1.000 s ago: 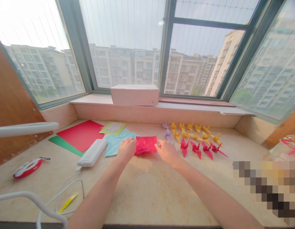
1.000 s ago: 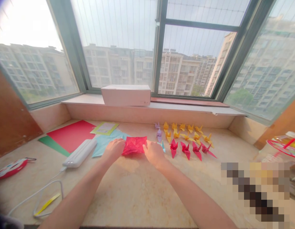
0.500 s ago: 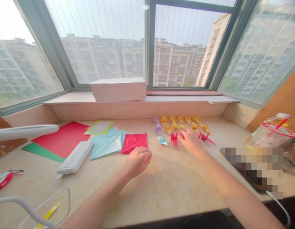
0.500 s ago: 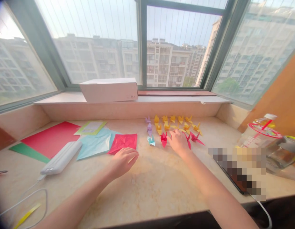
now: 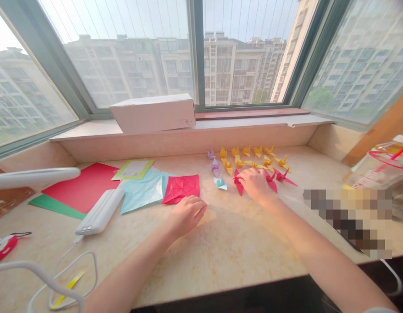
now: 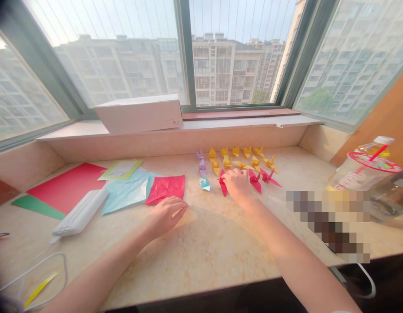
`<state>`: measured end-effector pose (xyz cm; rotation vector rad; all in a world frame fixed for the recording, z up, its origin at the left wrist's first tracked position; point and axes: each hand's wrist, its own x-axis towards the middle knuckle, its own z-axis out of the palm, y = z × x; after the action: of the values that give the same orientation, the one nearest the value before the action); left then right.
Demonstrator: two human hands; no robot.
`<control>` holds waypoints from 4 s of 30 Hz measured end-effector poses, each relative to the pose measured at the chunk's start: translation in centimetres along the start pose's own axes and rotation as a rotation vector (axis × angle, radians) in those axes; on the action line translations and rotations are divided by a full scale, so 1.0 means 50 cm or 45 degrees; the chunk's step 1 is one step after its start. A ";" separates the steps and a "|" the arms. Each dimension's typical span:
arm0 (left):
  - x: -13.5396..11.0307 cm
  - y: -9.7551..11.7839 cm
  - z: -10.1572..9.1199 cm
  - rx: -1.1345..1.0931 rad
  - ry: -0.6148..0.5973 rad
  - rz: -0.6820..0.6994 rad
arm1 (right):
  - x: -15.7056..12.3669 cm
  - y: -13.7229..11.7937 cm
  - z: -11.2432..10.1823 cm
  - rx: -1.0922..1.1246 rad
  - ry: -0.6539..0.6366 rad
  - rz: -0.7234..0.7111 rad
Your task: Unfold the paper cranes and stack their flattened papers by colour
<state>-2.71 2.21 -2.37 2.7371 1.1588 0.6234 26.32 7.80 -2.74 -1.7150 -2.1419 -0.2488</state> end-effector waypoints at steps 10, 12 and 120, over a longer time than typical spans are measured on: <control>0.002 0.042 -0.014 -0.404 0.147 -0.152 | -0.067 -0.095 -0.066 0.855 0.326 -0.203; 0.006 0.058 -0.013 -0.614 0.154 -0.194 | -0.085 -0.129 -0.067 0.963 0.268 -0.356; 0.005 0.070 -0.026 -0.441 0.316 0.079 | -0.088 -0.165 -0.060 1.912 -0.201 0.209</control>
<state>-0.76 -0.17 -0.22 2.4579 0.9062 1.0848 19.70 0.75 -0.95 -0.9055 -1.4030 1.2370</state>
